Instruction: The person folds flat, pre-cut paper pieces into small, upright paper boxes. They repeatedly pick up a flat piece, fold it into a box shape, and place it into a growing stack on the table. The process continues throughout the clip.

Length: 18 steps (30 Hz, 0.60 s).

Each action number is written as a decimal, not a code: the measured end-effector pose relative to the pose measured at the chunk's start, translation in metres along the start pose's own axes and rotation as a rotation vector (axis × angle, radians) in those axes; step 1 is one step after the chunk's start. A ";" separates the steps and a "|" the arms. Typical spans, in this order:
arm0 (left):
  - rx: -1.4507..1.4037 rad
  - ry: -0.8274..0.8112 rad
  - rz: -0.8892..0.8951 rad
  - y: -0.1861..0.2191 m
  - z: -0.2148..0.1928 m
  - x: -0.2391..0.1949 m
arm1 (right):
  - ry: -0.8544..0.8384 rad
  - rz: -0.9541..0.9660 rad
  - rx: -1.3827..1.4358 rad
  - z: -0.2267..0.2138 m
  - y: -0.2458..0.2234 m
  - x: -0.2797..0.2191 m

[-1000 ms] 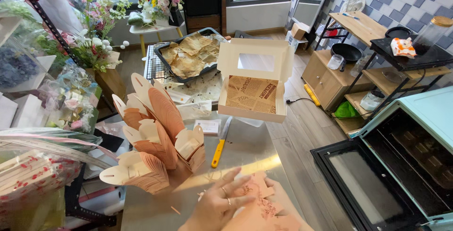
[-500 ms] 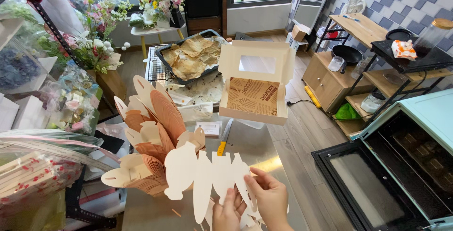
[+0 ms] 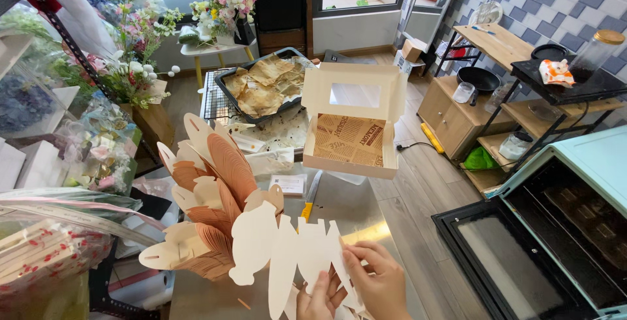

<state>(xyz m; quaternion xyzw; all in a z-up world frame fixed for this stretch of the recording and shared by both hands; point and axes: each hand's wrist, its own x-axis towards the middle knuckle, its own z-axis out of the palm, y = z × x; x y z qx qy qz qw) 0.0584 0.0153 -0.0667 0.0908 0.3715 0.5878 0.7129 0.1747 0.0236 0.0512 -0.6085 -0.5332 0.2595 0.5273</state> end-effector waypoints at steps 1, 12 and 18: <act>0.037 -0.037 -0.023 0.003 -0.002 0.000 | -0.043 -0.050 -0.038 -0.006 -0.005 0.006; 0.127 0.086 -0.005 0.033 0.013 -0.006 | -0.203 -0.450 -0.413 -0.023 -0.019 0.009; 0.089 0.109 0.141 0.029 -0.004 0.006 | -0.001 -0.657 -0.340 -0.005 -0.019 -0.022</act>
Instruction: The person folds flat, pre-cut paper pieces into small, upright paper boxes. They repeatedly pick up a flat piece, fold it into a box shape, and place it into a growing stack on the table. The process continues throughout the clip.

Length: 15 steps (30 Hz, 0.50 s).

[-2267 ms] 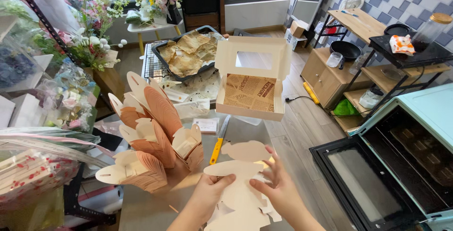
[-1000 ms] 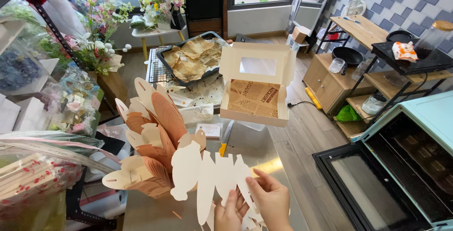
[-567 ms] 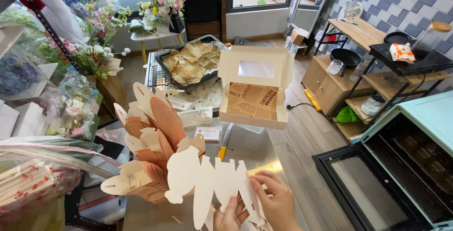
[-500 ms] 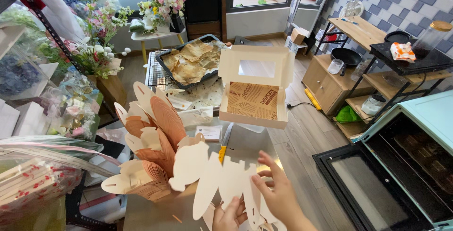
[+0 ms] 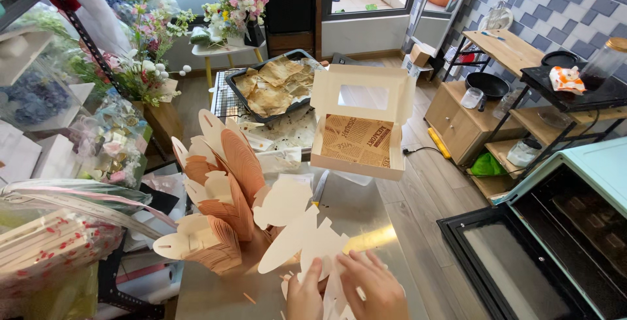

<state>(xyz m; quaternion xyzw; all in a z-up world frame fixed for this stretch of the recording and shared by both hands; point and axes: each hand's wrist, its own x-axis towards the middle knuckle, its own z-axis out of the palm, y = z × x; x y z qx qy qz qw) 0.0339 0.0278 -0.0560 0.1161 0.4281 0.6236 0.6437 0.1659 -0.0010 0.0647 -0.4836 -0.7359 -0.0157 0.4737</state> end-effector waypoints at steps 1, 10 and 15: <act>0.031 -0.026 -0.021 -0.001 -0.004 0.002 | 0.009 0.062 0.022 -0.002 0.002 0.003; 0.318 -0.056 -0.043 -0.019 -0.004 -0.005 | 0.005 0.048 -0.088 0.008 0.007 0.014; 0.531 -0.138 -0.065 -0.011 -0.014 -0.011 | -0.115 0.205 0.103 0.007 0.011 0.008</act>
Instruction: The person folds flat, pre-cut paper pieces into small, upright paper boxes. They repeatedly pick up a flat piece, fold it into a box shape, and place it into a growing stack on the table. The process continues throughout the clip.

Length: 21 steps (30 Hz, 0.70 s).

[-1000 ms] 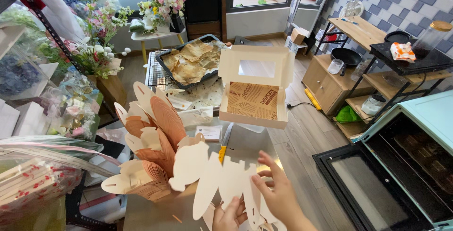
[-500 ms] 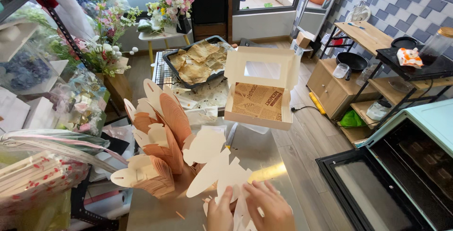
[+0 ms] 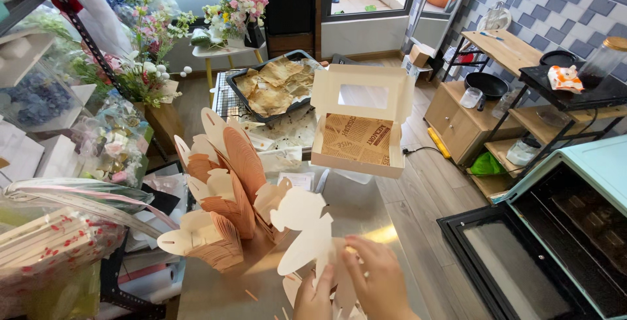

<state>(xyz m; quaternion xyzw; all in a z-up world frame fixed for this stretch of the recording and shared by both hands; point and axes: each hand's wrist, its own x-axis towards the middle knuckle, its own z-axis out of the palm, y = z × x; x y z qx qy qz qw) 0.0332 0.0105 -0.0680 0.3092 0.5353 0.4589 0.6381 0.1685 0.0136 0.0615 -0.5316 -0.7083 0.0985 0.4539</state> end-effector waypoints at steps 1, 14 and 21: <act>0.193 -0.029 0.088 -0.001 -0.003 -0.002 | -0.032 0.131 0.098 -0.003 0.004 0.007; -0.546 -0.282 -0.022 0.055 -0.037 -0.010 | -0.327 0.266 -0.024 -0.023 -0.009 0.031; -0.562 -0.097 -0.106 0.038 -0.016 -0.006 | -0.022 -0.276 -0.203 -0.018 -0.016 0.021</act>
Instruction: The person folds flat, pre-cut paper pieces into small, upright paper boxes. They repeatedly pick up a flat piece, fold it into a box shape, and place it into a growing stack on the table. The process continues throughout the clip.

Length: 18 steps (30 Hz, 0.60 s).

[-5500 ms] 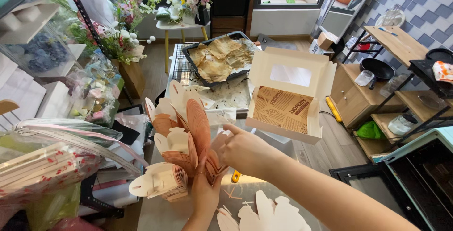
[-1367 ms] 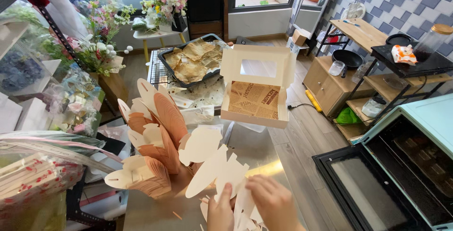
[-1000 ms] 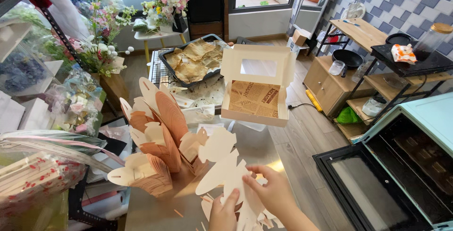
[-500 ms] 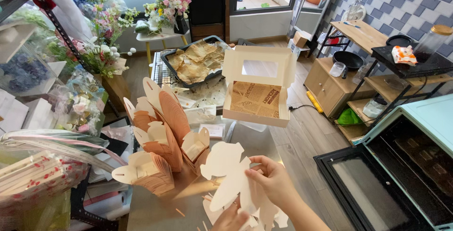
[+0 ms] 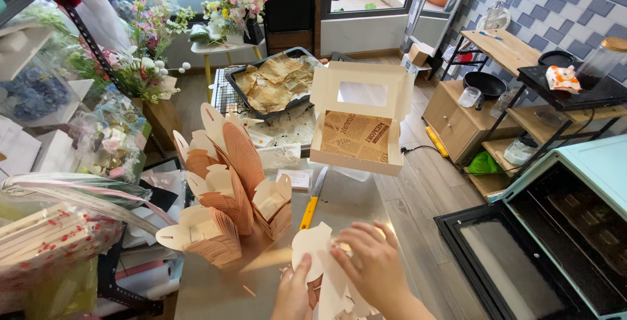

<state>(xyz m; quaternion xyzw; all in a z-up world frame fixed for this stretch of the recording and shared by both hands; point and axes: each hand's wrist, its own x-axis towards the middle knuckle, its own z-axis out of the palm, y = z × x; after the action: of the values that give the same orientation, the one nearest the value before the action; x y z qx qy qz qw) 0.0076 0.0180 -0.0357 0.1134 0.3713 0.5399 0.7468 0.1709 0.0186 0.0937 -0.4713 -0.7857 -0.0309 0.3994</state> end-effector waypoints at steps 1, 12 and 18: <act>0.007 -0.021 -0.004 -0.005 -0.002 0.001 | 0.007 0.089 -0.010 0.003 0.002 0.002; 0.437 0.101 -0.053 0.004 0.009 -0.011 | -0.006 -0.054 0.215 0.010 -0.005 -0.004; 0.547 0.011 0.003 0.015 0.006 -0.014 | -0.189 -0.115 0.297 0.005 0.016 0.021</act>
<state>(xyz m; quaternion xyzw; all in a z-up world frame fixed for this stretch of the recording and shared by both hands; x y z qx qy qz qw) -0.0009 0.0130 -0.0168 0.3085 0.5071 0.4213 0.6857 0.1753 0.0448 0.0987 -0.3624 -0.8414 0.1070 0.3865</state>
